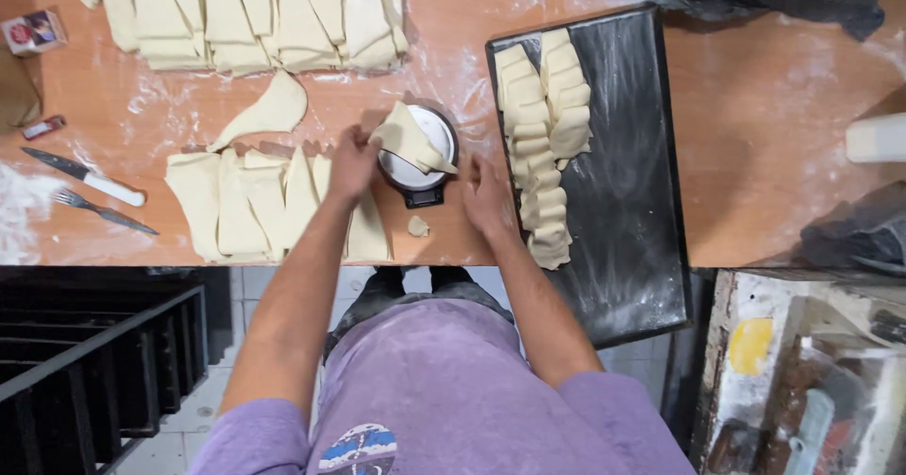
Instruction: The person is weighing pieces of pastry dough on a digital scale and rolling them into shapes on a baking tray.
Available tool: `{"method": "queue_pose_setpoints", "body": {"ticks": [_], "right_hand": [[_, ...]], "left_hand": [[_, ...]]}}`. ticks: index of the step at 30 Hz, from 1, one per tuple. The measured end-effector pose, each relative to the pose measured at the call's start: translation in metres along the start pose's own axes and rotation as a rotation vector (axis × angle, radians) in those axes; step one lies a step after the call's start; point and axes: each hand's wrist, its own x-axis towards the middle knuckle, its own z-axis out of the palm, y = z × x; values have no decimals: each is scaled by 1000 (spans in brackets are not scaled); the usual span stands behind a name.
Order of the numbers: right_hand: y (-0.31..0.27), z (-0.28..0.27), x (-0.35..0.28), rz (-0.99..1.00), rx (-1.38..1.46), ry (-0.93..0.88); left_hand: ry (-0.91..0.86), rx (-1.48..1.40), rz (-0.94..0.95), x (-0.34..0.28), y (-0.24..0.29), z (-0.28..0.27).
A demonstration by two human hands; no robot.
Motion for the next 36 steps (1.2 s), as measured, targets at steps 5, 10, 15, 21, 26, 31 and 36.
{"method": "queue_pose_setpoints", "body": {"ticks": [5, 10, 15, 21, 26, 31, 36], "right_hand": [[-37, -24, -34, -201, -776, 259], [-53, -30, -52, -198, -819, 356], [-45, -13, -78, -185, -747, 268], [-24, 30, -93, -145, -656, -37], [-42, 47, -105, -294, -551, -45], [-34, 63, -85, -412, -603, -57], [-78, 61, -44, -166, -213, -49]], "left_hand": [[74, 303, 289, -64, 82, -36], [-185, 447, 415, -143, 71, -35], [-546, 725, 659, -179, 46, -28], [-376, 866, 796, -146, 22, 5], [-437, 937, 716, -134, 10, 9], [-315, 688, 612, -153, 36, -9], [-80, 419, 353, -170, 55, -54]]}}
